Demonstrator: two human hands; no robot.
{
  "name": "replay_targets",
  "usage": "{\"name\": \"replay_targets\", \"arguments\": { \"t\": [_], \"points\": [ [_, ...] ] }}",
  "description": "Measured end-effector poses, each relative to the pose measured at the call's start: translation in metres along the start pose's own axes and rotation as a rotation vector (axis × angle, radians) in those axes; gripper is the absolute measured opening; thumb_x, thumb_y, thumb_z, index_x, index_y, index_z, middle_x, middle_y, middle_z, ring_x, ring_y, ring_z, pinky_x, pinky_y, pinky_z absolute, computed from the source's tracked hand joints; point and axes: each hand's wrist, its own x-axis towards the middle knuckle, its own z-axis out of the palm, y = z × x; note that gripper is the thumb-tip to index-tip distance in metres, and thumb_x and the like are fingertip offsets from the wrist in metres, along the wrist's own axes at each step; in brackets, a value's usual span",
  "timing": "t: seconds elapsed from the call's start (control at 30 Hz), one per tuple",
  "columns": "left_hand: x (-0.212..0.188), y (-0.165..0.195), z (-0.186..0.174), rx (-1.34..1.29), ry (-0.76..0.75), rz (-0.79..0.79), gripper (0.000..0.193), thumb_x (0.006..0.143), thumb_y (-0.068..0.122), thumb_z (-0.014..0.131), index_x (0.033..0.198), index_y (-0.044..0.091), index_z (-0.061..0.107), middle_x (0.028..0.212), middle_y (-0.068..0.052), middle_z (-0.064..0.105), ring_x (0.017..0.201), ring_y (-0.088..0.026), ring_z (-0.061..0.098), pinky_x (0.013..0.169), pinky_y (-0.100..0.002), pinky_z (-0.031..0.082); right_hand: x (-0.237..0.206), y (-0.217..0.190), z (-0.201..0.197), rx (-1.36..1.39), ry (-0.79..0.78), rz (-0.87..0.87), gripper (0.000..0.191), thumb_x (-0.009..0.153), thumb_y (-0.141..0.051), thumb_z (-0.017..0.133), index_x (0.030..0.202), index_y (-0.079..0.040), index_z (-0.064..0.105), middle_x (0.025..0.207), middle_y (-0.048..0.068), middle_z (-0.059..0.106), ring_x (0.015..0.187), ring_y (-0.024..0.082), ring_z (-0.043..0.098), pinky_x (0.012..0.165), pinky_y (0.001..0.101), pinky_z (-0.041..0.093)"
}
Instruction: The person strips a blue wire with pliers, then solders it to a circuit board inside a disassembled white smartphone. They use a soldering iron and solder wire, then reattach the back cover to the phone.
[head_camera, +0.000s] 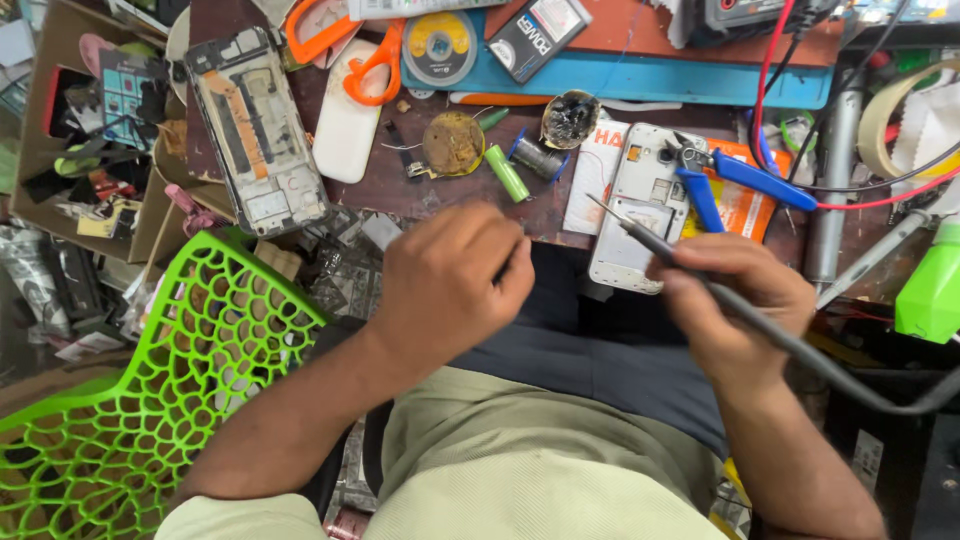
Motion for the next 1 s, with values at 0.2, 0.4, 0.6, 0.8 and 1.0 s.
{"name": "replay_targets", "arguments": {
  "t": [0.2, 0.4, 0.6, 0.8, 1.0],
  "points": [
    [0.001, -0.019, 0.012, 0.035, 0.008, 0.117, 0.015, 0.085, 0.01, 0.076, 0.09, 0.005, 0.063, 0.119, -0.012, 0.068, 0.085, -0.025, 0.067, 0.075, -0.038, 0.055, 0.006, 0.016, 0.011, -0.44, 0.01, -0.174, 0.018, 0.094, 0.003, 0.082, 0.11, 0.007, 0.074, 0.095, 0.016, 0.075, 0.082, 0.019, 0.074, 0.078, 0.0251, 0.059],
    [0.0, -0.022, 0.019, 0.081, -0.042, 0.178, 0.018, 0.083, 0.013, 0.078, 0.085, 0.006, 0.061, 0.123, -0.014, 0.069, 0.077, -0.022, 0.063, 0.07, -0.036, 0.053, 0.011, 0.027, 0.011, -0.513, 0.016, -0.23, 0.02, 0.095, 0.002, 0.084, 0.113, 0.006, 0.075, 0.095, 0.016, 0.076, 0.085, 0.021, 0.075, 0.082, 0.027, 0.06],
    [-0.001, -0.022, 0.019, 0.083, -0.049, 0.177, 0.019, 0.082, 0.013, 0.078, 0.083, 0.006, 0.061, 0.122, -0.013, 0.069, 0.079, -0.022, 0.063, 0.07, -0.036, 0.052, 0.012, 0.033, 0.011, -0.524, 0.004, -0.217, 0.02, 0.096, 0.0, 0.084, 0.114, 0.005, 0.075, 0.096, 0.017, 0.076, 0.085, 0.021, 0.075, 0.082, 0.027, 0.059],
    [-0.001, -0.02, 0.02, 0.091, -0.058, 0.181, 0.019, 0.081, 0.013, 0.078, 0.082, 0.006, 0.06, 0.121, -0.013, 0.069, 0.078, -0.022, 0.063, 0.068, -0.036, 0.051, 0.01, 0.034, 0.008, -0.5, -0.003, -0.198, 0.02, 0.096, 0.0, 0.083, 0.114, 0.006, 0.075, 0.095, 0.017, 0.075, 0.084, 0.021, 0.074, 0.081, 0.0265, 0.058],
    [0.0, -0.02, 0.019, 0.079, -0.046, 0.178, 0.019, 0.082, 0.012, 0.078, 0.083, 0.006, 0.06, 0.117, -0.013, 0.069, 0.079, -0.023, 0.063, 0.07, -0.037, 0.052, 0.011, 0.032, 0.01, -0.466, -0.005, -0.192, 0.019, 0.098, -0.001, 0.083, 0.113, 0.006, 0.075, 0.096, 0.016, 0.075, 0.085, 0.02, 0.074, 0.081, 0.0264, 0.058]
  ]
}}
